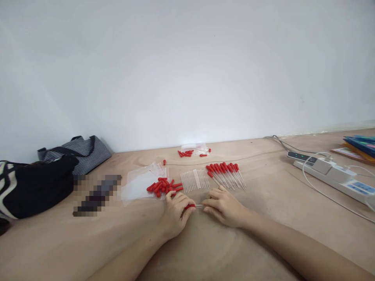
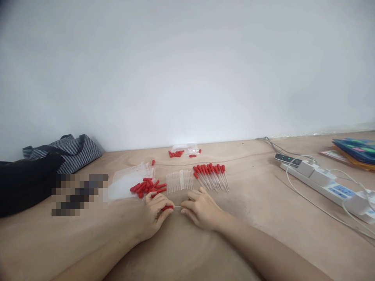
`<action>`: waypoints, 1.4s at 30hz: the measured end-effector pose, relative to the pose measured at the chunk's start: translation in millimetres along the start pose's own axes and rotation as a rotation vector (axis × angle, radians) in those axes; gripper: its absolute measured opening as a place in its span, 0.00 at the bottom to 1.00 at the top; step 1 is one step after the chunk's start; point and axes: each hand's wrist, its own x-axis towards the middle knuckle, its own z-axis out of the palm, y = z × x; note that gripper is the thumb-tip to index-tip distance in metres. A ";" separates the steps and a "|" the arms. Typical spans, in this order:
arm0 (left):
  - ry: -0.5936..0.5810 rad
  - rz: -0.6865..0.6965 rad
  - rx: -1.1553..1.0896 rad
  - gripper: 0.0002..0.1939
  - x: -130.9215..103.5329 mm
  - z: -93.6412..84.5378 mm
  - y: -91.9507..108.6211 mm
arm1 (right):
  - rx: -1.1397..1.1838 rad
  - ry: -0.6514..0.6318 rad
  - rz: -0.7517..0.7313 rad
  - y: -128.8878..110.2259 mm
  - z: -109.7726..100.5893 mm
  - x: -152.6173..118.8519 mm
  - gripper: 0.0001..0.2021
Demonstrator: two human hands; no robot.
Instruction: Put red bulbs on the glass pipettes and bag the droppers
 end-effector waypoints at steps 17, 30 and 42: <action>0.215 -0.246 0.062 0.15 -3.2 4.0 -13.1 | -0.188 -0.023 0.812 37.0 11.8 48.6 0.10; 0.063 -0.784 0.532 0.14 81.0 -56.3 -95.8 | -0.222 -0.033 0.880 36.8 5.6 63.9 0.14; -0.215 -0.866 0.571 0.14 129.8 -29.4 -158.8 | -0.170 -0.112 0.975 45.1 3.8 86.7 0.12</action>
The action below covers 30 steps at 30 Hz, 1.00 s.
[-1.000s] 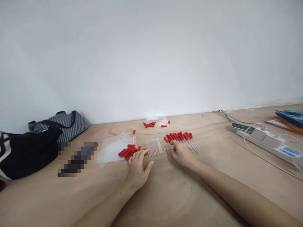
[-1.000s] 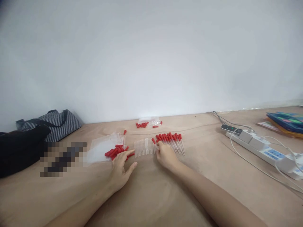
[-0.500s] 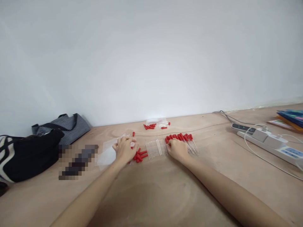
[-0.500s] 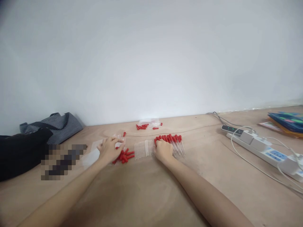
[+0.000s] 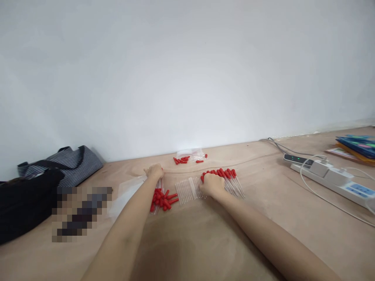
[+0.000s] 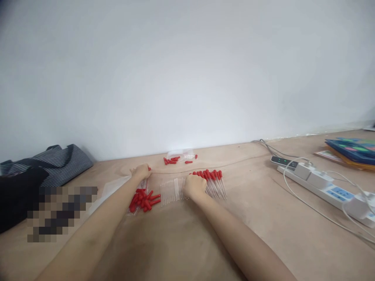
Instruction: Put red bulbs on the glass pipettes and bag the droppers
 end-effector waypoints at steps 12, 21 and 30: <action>0.334 0.291 -0.202 0.11 -45.1 -24.0 16.2 | 0.068 0.042 -0.008 7.2 -6.7 -4.4 0.12; 0.323 0.862 -0.438 0.07 -185.7 2.6 -11.7 | 0.447 0.305 -0.561 54.4 3.6 -49.8 0.07; 0.165 0.739 -0.750 0.05 -199.6 23.4 -1.2 | 0.488 0.192 -0.715 62.2 14.6 -86.6 0.11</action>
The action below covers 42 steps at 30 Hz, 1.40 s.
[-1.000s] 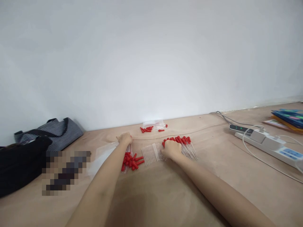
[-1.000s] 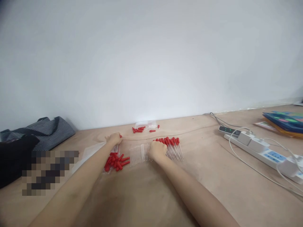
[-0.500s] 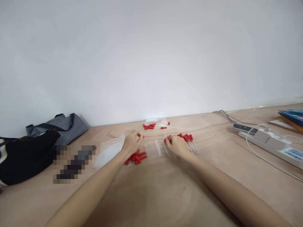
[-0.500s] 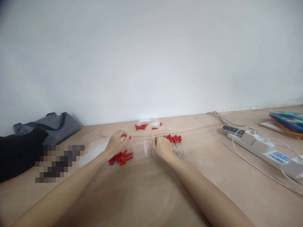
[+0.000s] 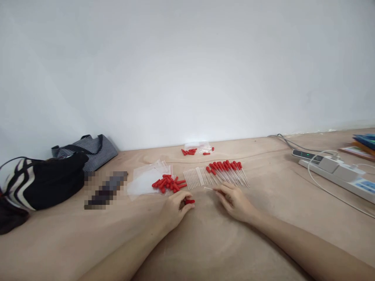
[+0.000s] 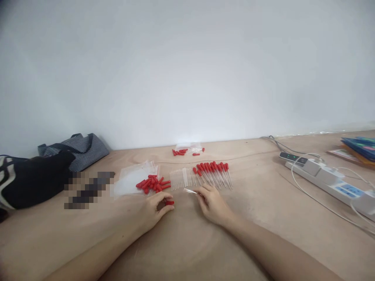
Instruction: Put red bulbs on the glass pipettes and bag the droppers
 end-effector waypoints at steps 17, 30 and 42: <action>0.023 0.038 -0.062 0.07 0.5 -0.7 12.0 | -0.037 -0.054 -0.115 -19.4 17.6 3.6 0.09; -0.091 0.114 0.079 0.07 -1.9 1.0 13.5 | -0.273 0.066 -0.459 -7.9 12.2 6.7 0.14; -0.005 0.202 0.131 0.07 -6.0 3.6 13.0 | -0.264 0.021 -0.305 -22.2 21.0 8.2 0.11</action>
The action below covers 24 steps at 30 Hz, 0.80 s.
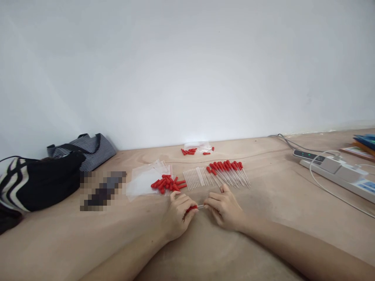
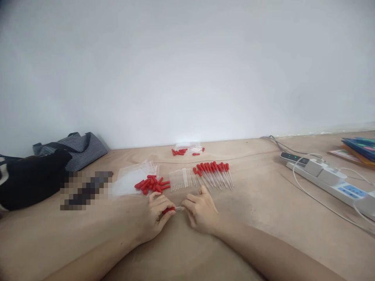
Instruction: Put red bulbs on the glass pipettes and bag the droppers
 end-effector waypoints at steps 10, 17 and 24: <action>0.002 0.027 0.009 0.08 0.7 1.4 -0.3 | 0.093 -0.166 0.141 -3.0 0.5 0.7 0.12; -0.031 -0.020 -0.007 0.07 2.6 0.4 -1.3 | 0.088 -0.267 0.033 6.5 -10.2 1.7 0.13; 0.094 -0.141 0.073 0.14 1.4 -2.9 -9.6 | 0.063 -0.240 0.139 15.9 -12.1 -0.4 0.12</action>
